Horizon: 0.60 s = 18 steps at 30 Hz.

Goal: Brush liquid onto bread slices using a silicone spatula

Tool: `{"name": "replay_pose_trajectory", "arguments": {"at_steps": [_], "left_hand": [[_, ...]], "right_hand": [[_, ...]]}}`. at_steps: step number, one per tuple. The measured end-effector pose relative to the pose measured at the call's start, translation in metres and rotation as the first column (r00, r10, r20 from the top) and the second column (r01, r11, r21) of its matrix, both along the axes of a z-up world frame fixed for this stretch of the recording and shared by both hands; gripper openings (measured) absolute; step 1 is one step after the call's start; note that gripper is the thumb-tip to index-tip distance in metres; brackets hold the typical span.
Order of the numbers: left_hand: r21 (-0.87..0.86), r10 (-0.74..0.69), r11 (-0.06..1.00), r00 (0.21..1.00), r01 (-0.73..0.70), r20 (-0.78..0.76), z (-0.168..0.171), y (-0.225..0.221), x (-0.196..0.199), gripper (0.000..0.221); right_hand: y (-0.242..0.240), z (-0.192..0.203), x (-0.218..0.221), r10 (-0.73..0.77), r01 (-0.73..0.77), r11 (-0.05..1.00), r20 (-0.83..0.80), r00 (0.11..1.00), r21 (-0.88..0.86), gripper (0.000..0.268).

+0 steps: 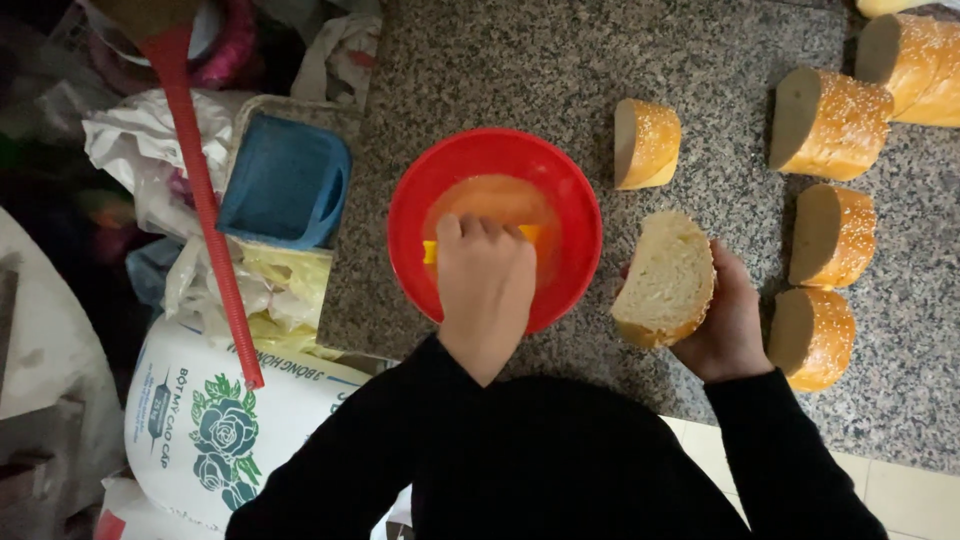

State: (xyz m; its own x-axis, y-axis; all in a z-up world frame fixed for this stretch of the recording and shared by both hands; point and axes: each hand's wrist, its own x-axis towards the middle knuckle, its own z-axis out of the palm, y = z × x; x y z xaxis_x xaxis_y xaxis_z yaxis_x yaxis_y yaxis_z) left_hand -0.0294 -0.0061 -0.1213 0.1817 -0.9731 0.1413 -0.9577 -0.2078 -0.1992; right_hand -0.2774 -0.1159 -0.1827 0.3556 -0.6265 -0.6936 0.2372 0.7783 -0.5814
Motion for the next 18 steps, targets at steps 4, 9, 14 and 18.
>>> {"name": "replay_pose_trajectory", "arguments": {"at_steps": [4, 9, 14, 18], "left_hand": [[0.033, 0.011, 0.999, 1.000, -0.011, -0.021, -0.004, 0.001, -0.004, 0.031], [-0.037, -0.023, 0.999, 0.993, 0.019, -0.114, -0.010, 0.007, 0.009, 0.019], [-0.056, -0.046, 0.998, 0.968, 0.033, -0.248, 0.006, 0.013, 0.028, 0.016], [0.025, 0.059, 0.998, 0.925, -0.053, -0.376, 0.006, 0.017, 0.037, 0.026]], "right_hand": [[-0.004, -0.009, 0.000, -0.017, 0.017, 1.000, 0.001, 1.000, -0.012, 0.075], [-0.004, -0.008, -0.006, 0.005, -0.005, 1.000, 0.065, 0.998, 0.001, 0.077], [-0.002, 0.005, 0.003, -0.028, 0.023, 0.998, 0.080, 0.996, 0.059, 0.078], [0.012, 0.035, 0.019, -0.035, 0.031, 0.999, 0.098, 0.995, 0.036, 0.073]]}}
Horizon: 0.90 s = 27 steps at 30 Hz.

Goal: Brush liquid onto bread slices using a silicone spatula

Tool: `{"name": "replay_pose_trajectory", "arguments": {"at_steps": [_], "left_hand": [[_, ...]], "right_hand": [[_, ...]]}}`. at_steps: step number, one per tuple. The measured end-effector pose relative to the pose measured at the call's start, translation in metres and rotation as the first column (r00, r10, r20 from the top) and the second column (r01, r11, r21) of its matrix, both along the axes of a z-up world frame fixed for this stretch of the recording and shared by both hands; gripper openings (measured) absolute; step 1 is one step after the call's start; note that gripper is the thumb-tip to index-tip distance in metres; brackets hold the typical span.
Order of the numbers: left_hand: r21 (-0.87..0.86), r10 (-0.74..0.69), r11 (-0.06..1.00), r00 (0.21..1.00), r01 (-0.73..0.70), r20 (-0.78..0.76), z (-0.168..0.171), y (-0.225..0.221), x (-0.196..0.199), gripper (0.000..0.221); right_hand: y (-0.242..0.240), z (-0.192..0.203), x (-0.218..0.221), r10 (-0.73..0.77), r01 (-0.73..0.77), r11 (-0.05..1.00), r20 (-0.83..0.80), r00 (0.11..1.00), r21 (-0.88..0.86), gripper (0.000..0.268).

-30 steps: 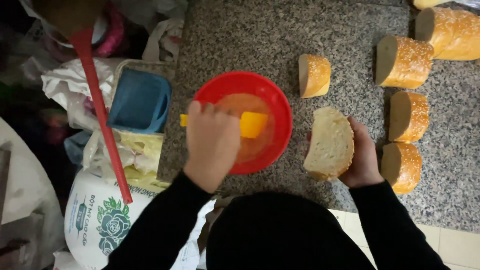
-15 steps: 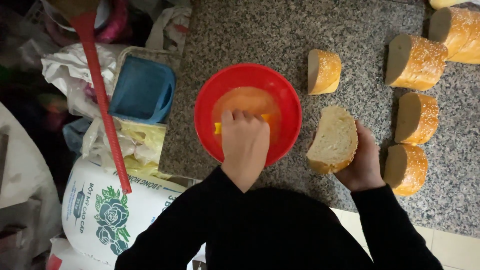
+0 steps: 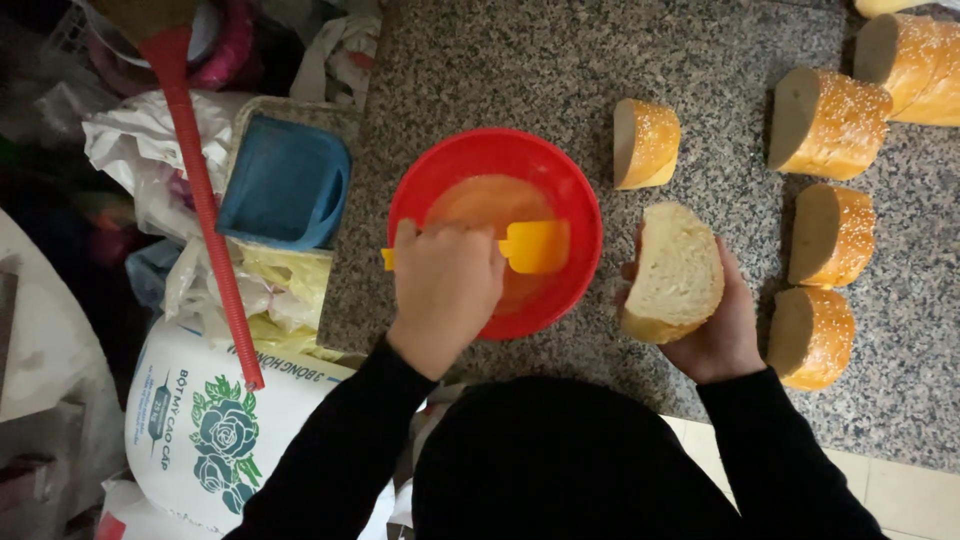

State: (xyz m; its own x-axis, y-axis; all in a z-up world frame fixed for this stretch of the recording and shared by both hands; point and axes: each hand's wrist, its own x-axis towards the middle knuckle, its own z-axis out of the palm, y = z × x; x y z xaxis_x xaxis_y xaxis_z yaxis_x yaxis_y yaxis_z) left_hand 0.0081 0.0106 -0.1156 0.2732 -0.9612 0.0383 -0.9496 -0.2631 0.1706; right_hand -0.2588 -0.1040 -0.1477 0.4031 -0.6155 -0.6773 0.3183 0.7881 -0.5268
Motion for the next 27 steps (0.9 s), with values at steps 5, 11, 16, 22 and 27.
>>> {"name": "replay_pose_trajectory", "arguments": {"at_steps": [5, 11, 16, 22, 27], "left_hand": [[-0.005, 0.013, 1.000, 0.991, -0.014, -0.137, 0.013, 0.004, 0.021, 0.032], [-0.029, -0.008, 1.000, 0.939, -0.002, -0.345, 0.040, 0.011, 0.033, 0.036], [-0.261, -0.112, 0.965, 0.957, 0.040, -0.269, 0.066, 0.010, 0.018, 0.031], [-0.551, -0.157, 0.754, 0.913, 0.357, 0.376, 0.090, 0.003, -0.019, 0.010], [-0.346, -0.346, 0.712, 0.734, 0.611, 0.584, 0.089, 0.024, -0.019, 0.023]], "right_hand": [[-0.021, -0.028, -0.002, -0.007, 0.007, 1.000, 0.008, 1.000, -0.012, 0.083], [-0.010, -0.009, 0.008, -0.038, 0.038, 0.999, -0.012, 0.999, -0.017, 0.087], [-0.017, -0.002, 0.014, -0.096, 0.098, 0.994, 0.034, 0.995, -0.058, 0.077], [-0.021, 0.009, 0.029, -0.196, 0.219, 0.952, 0.121, 0.973, -0.216, 0.061], [-0.030, 0.021, 0.029, -0.196, 0.216, 0.972, 0.187, 0.963, -0.093, 0.057]]}}
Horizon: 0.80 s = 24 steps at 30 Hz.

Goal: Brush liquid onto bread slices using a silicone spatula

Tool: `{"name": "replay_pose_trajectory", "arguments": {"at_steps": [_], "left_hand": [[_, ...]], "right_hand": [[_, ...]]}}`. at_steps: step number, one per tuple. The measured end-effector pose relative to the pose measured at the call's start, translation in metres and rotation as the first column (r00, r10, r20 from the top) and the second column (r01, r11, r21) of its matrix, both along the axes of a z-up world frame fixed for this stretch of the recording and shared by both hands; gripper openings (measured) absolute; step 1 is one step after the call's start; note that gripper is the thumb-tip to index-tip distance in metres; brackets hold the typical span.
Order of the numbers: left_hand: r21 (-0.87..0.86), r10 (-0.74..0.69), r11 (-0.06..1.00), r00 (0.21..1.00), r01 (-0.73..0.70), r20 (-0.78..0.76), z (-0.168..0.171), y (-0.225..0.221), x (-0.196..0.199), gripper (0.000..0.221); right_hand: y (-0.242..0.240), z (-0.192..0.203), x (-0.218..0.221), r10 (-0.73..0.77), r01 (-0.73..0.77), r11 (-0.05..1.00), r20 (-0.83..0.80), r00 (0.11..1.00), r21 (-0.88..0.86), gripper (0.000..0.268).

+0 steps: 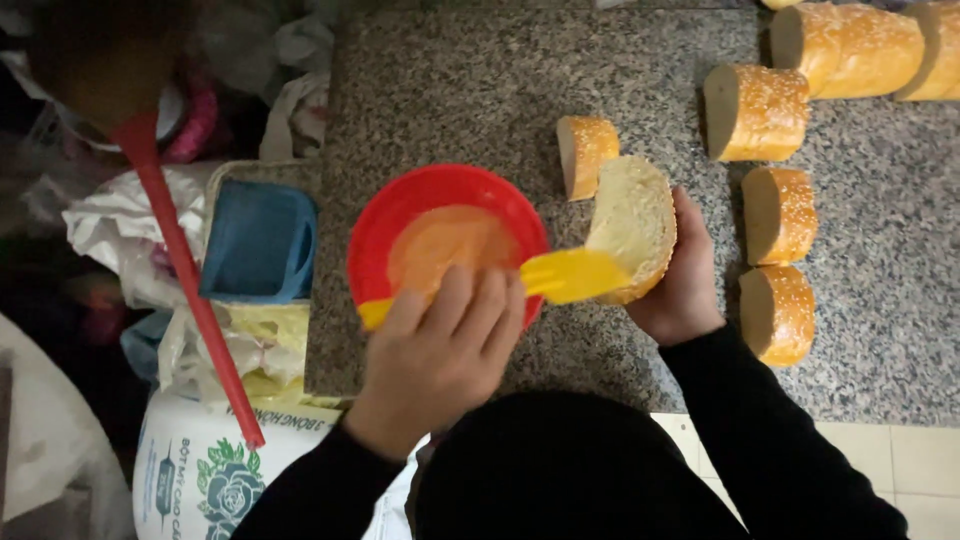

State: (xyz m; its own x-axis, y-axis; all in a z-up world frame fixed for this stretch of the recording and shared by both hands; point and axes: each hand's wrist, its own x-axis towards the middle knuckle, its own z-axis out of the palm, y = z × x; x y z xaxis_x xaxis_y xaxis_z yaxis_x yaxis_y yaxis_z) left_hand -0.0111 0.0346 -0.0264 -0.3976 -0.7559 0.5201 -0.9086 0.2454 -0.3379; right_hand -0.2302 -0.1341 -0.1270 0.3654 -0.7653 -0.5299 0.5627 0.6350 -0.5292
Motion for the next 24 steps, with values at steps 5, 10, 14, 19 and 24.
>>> {"name": "replay_pose_trajectory", "arguments": {"at_steps": [5, 10, 14, 19, 24], "left_hand": [[0.035, -0.035, 0.999, 0.996, 0.038, -0.085, 0.017, -0.004, 0.033, 0.013], [0.096, -0.130, 0.979, 0.916, 0.179, -0.380, 0.039, -0.039, 0.026, 0.023], [0.009, -0.152, 0.988, 0.983, 0.154, -0.098, 0.043, -0.070, 0.030, 0.037], [-0.039, -0.113, 0.993, 0.987, 0.109, -0.110, 0.045, -0.073, 0.019, 0.038], [0.028, -0.156, 0.987, 0.980, 0.161, -0.125, 0.030, -0.075, 0.015, 0.032]], "right_hand": [[-0.011, -0.021, -0.027, 0.127, -0.125, 0.985, -0.009, 0.992, 0.121, 0.067], [0.001, 0.009, -0.015, 0.338, -0.317, 0.930, -0.092, 0.937, 0.185, 0.078], [0.006, -0.023, -0.008, 0.405, -0.406, 0.911, 0.029, 0.914, 0.065, 0.038], [0.003, -0.009, -0.014, 0.364, -0.356, 0.911, 0.004, 0.932, 0.209, 0.034], [0.004, -0.005, -0.018, 0.490, -0.536, 0.835, -0.270, 0.829, -0.128, 0.045]]}}
